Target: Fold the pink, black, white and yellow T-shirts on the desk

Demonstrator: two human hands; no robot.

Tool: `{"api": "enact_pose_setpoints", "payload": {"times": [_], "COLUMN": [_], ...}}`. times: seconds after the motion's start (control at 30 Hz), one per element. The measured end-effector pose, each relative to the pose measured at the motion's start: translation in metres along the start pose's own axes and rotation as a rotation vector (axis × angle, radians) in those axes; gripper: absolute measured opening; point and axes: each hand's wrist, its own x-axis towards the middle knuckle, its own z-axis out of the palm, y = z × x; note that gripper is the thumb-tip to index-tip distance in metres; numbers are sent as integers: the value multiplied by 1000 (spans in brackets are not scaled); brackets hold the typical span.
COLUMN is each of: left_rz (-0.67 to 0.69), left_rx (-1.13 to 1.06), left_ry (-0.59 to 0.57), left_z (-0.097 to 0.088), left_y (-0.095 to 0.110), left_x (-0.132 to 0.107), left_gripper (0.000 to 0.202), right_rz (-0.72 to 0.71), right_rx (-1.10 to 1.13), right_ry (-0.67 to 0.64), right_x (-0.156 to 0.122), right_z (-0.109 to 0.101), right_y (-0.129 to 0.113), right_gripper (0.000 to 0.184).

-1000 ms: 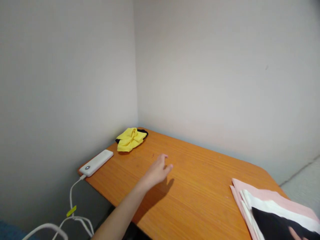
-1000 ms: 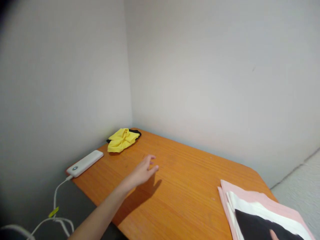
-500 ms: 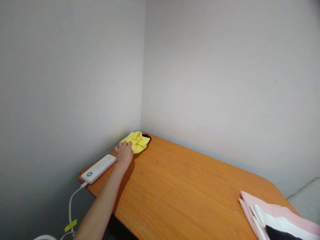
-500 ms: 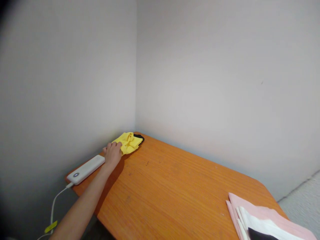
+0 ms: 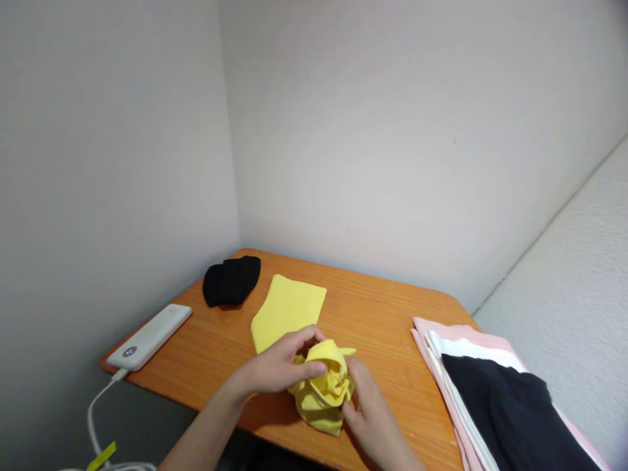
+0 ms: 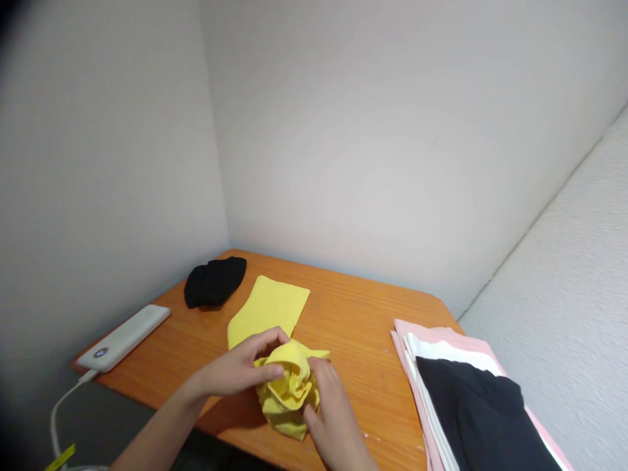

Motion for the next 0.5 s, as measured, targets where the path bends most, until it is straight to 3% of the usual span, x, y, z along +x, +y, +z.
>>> {"api": "enact_pose_setpoints", "payload": {"times": [0.03, 0.07, 0.17, 0.23, 0.37, 0.5], "left_rz": [1, -21, -210, -331, -384, -385], "left_rx": [40, 129, 481, 610, 654, 672], "left_ry": [-3, 71, 511, 683, 745, 716], "left_z": [-8, -18, -53, -71, -92, -99], "left_y": [-6, -12, -28, -33, -32, -36], "left_x": [-2, -3, 1, 3, 0, -1], "left_gripper": [27, 30, 32, 34, 37, 36], "right_rz": [29, 57, 95, 91, 155, 302], "right_rx": [56, 116, 291, 378, 463, 531], "right_ry": [-8, -15, -5, 27, 146, 283], "right_x": [-3, -7, -16, -21, -33, -42], "right_z": [-3, -8, -24, -30, -34, -38], "right_y": [0, 0, 0, -1, 4, 22], "right_gripper": [24, 21, 23, 28, 36, 32]}}
